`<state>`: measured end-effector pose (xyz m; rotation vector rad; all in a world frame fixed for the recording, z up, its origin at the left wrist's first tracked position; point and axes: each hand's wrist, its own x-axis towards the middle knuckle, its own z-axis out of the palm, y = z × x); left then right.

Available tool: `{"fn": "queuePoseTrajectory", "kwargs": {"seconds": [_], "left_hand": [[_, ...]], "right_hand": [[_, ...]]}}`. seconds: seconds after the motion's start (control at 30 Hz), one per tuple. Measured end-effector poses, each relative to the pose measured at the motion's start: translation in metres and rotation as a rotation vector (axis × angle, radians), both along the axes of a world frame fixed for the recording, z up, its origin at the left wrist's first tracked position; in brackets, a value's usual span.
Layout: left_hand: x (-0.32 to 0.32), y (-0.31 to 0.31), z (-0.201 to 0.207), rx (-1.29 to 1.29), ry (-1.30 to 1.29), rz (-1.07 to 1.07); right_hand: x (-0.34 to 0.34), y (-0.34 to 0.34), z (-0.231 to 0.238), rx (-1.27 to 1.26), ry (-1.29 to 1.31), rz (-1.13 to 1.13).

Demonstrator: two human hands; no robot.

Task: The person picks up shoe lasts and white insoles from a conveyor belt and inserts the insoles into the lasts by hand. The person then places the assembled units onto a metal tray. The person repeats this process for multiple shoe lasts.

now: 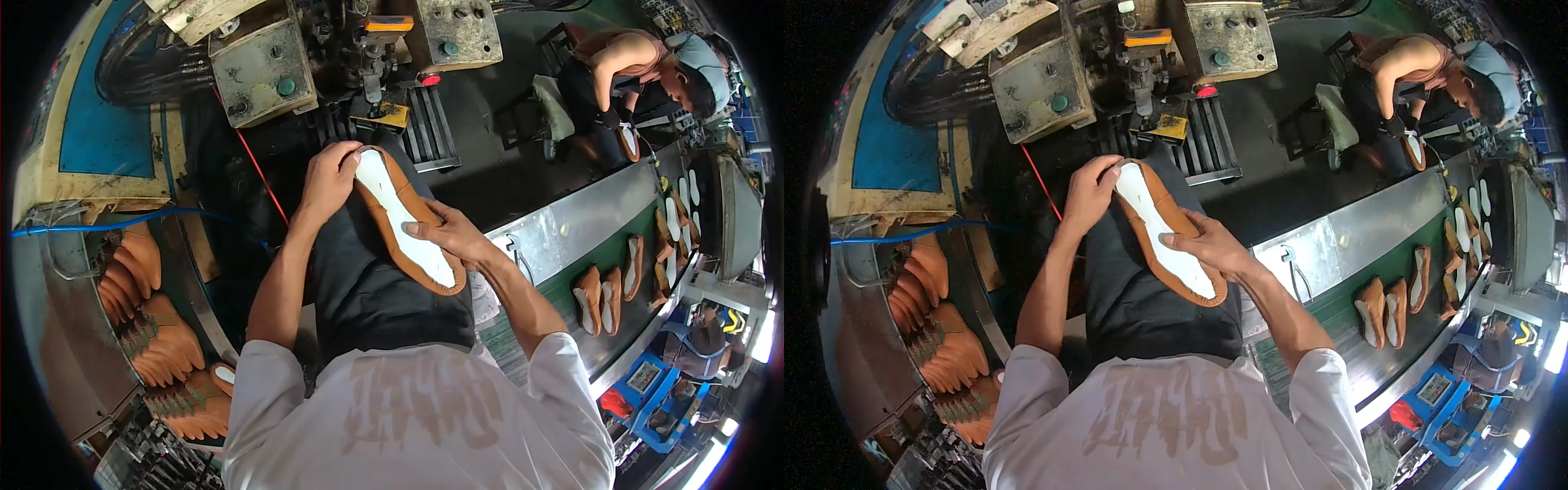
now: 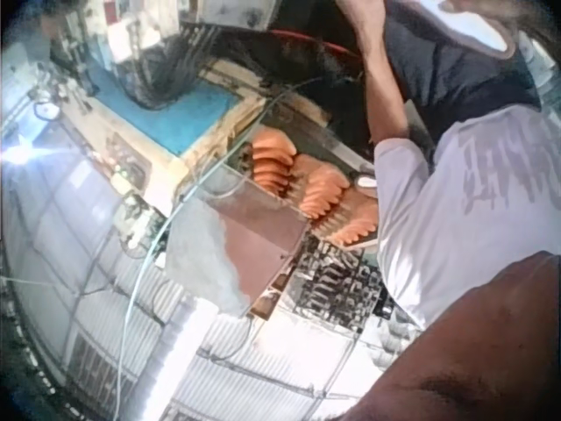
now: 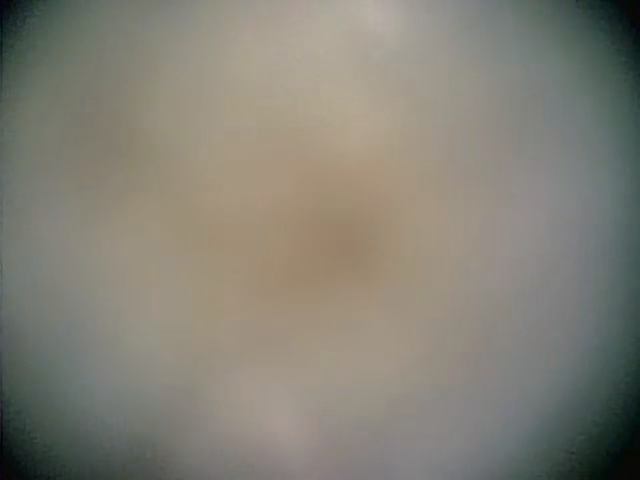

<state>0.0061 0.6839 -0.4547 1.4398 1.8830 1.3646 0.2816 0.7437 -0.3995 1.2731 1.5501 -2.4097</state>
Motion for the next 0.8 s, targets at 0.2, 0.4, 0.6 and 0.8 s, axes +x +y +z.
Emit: {"fn": "queuePoseTrajectory", "kwargs": {"seconds": [0.2, 0.4, 0.6, 0.8], "left_hand": [[0.007, 0.021, -0.016, -0.179, 0.133, 0.082], [-0.008, 0.042, 0.014, -0.221, 0.177, -0.276], [-0.033, 0.06, -0.006, -0.235, 0.082, -0.377], [-0.041, 0.099, -0.065, -0.256, -0.719, 0.046]], "right_hand": [[0.013, -0.038, 0.063, 1.19, -0.251, 0.575], [0.033, -0.034, 0.035, 1.402, -0.196, 0.649], [0.037, -0.02, 0.045, 1.397, -0.097, 0.561], [0.027, 0.016, 0.134, 1.455, -0.076, 0.314]]}}
